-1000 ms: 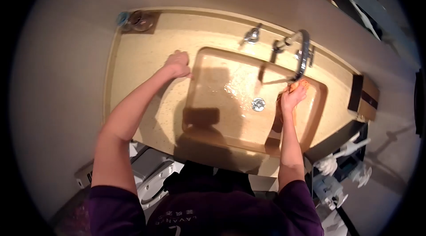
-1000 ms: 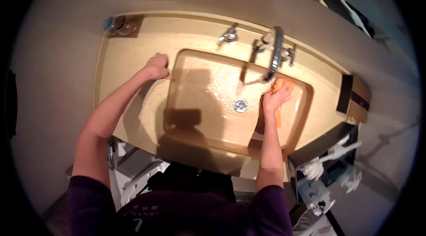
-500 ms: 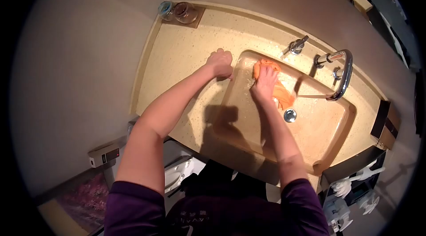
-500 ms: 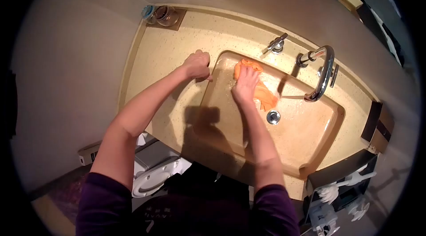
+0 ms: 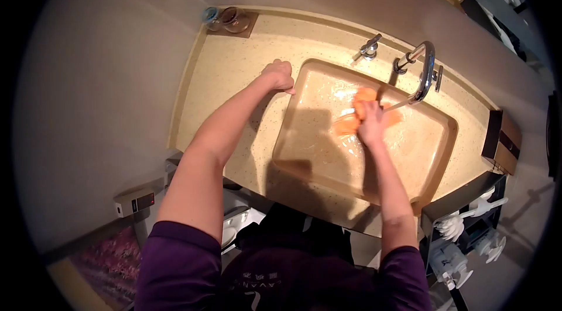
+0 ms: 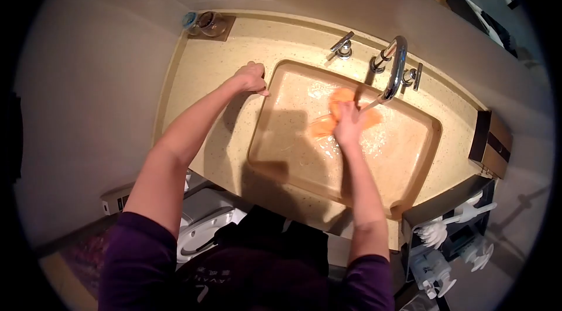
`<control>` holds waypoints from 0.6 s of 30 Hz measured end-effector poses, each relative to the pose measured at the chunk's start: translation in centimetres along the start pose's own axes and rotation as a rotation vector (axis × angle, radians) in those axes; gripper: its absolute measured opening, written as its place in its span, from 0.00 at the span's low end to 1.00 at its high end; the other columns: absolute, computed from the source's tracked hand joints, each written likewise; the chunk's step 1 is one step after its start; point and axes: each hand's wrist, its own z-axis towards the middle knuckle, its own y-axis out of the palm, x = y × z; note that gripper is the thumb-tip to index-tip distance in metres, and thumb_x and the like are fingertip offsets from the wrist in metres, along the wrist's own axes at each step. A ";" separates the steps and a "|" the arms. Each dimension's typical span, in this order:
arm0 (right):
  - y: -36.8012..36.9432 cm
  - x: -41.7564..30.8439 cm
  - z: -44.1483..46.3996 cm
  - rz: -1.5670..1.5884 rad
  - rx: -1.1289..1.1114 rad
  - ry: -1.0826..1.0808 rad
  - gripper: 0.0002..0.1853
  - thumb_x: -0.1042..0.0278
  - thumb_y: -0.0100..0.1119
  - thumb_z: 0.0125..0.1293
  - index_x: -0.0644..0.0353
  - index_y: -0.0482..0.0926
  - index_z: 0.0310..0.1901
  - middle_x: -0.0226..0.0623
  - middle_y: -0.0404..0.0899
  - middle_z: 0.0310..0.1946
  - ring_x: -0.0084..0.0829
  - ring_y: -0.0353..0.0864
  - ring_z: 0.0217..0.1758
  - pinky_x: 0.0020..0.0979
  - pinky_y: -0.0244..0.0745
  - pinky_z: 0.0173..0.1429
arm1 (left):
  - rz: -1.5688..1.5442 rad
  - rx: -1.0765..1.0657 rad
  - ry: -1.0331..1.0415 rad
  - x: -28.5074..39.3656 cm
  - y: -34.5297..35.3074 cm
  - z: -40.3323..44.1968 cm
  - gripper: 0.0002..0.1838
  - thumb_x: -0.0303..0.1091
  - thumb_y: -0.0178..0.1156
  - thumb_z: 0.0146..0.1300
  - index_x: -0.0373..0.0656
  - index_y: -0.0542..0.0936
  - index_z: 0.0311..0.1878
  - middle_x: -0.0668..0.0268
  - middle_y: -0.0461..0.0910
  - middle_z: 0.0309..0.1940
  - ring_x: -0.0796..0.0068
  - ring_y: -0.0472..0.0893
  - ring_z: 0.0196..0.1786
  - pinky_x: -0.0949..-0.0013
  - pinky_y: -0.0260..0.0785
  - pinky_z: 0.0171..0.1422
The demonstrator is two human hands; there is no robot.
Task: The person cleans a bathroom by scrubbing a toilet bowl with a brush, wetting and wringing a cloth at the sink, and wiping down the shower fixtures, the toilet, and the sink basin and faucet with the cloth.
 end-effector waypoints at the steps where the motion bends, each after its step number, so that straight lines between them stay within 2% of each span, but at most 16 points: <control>1: -1.1 2.4 -0.2 -0.032 0.013 0.074 0.36 0.80 0.63 0.51 0.50 0.76 0.65 0.40 0.72 0.62 0.45 0.68 0.67 0.55 0.61 0.69 | 0.011 0.003 0.024 -0.1 0.1 0.1 0.38 0.49 0.83 0.46 0.37 0.81 0.58 0.46 0.74 0.64 0.48 0.77 0.66 0.56 0.74 0.68; 2: -4.3 3.2 -1.1 -0.187 -0.051 0.140 0.36 0.81 0.61 0.52 0.49 0.75 0.67 0.39 0.70 0.64 0.45 0.66 0.69 0.57 0.58 0.71 | 0.021 0.006 0.049 -0.2 0.1 0.2 0.40 0.51 0.82 0.46 0.35 0.80 0.57 0.44 0.75 0.63 0.47 0.78 0.65 0.57 0.74 0.67; 4: -7.6 4.8 -4.0 -0.196 -0.046 0.248 0.36 0.78 0.64 0.53 0.49 0.74 0.67 0.37 0.70 0.63 0.46 0.65 0.69 0.60 0.57 0.69 | 0.017 0.012 0.052 -0.4 0.3 0.6 0.40 0.51 0.82 0.46 0.35 0.80 0.57 0.45 0.75 0.63 0.47 0.78 0.66 0.57 0.73 0.68; 6: -7.6 6.9 -8.3 -0.217 0.060 0.384 0.37 0.72 0.66 0.59 0.47 0.69 0.72 0.42 0.68 0.65 0.47 0.62 0.71 0.64 0.57 0.70 | 0.007 0.009 0.055 -0.5 0.6 0.6 0.40 0.51 0.82 0.46 0.36 0.80 0.58 0.45 0.75 0.64 0.47 0.77 0.66 0.57 0.73 0.68; 7: -7.9 7.0 -10.4 -0.225 0.054 0.381 0.37 0.72 0.66 0.59 0.47 0.69 0.72 0.42 0.68 0.65 0.47 0.62 0.71 0.64 0.57 0.70 | -0.003 0.062 0.051 -0.5 0.8 0.5 0.38 0.50 0.82 0.46 0.36 0.82 0.56 0.45 0.77 0.62 0.48 0.79 0.64 0.57 0.74 0.67; 9: -8.2 7.3 -14.0 -0.204 0.050 0.580 0.41 0.69 0.70 0.58 0.51 0.65 0.74 0.48 0.68 0.63 0.50 0.65 0.70 0.58 0.63 0.68 | -0.019 0.099 0.053 -0.6 0.9 0.3 0.36 0.49 0.82 0.46 0.36 0.83 0.54 0.45 0.79 0.60 0.48 0.80 0.62 0.57 0.75 0.65; 10: -7.1 7.7 -15.0 -0.220 0.035 0.592 0.41 0.69 0.70 0.58 0.51 0.65 0.74 0.48 0.68 0.63 0.50 0.65 0.70 0.58 0.63 0.68 | -0.031 0.114 0.070 -0.6 0.6 0.3 0.34 0.47 0.82 0.45 0.36 0.84 0.52 0.44 0.80 0.57 0.48 0.82 0.60 0.56 0.76 0.63; 12: -4.6 7.7 -18.1 -0.188 0.088 0.452 0.42 0.71 0.70 0.55 0.59 0.63 0.73 0.54 0.69 0.61 0.53 0.68 0.67 0.52 0.69 0.65 | -0.053 0.098 0.095 -0.6 0.8 0.4 0.30 0.45 0.82 0.45 0.35 0.86 0.48 0.43 0.83 0.53 0.47 0.85 0.55 0.56 0.78 0.59; 14: -5.9 2.9 -15.8 -0.164 -0.175 0.447 0.40 0.72 0.69 0.52 0.64 0.66 0.69 0.54 0.70 0.60 0.54 0.71 0.64 0.48 0.70 0.63 | -0.041 0.083 0.092 -0.4 0.5 0.5 0.29 0.44 0.82 0.45 0.35 0.86 0.48 0.43 0.84 0.52 0.47 0.85 0.54 0.55 0.79 0.58; 16: -5.2 -0.8 -12.6 -0.092 -0.257 0.268 0.37 0.73 0.68 0.51 0.63 0.68 0.66 0.53 0.72 0.58 0.53 0.72 0.62 0.50 0.70 0.61 | -0.029 0.068 0.091 -0.2 0.3 0.2 0.30 0.44 0.82 0.45 0.35 0.86 0.49 0.43 0.83 0.52 0.48 0.85 0.55 0.56 0.78 0.59; 17: -2.8 -1.5 -11.3 -0.190 -0.269 0.133 0.34 0.71 0.68 0.50 0.62 0.70 0.63 0.51 0.73 0.56 0.52 0.72 0.62 0.52 0.70 0.60 | -0.028 0.074 0.084 -0.2 0.2 0.2 0.30 0.44 0.82 0.45 0.34 0.85 0.49 0.43 0.83 0.52 0.48 0.85 0.55 0.55 0.78 0.59; 18: -1.2 -3.6 -9.7 -0.144 -0.221 0.073 0.29 0.72 0.65 0.53 0.62 0.72 0.60 0.51 0.74 0.55 0.51 0.72 0.62 0.53 0.70 0.59 | -0.025 0.081 0.074 -0.2 0.2 0.1 0.31 0.44 0.82 0.46 0.33 0.85 0.49 0.43 0.83 0.52 0.48 0.85 0.55 0.55 0.78 0.59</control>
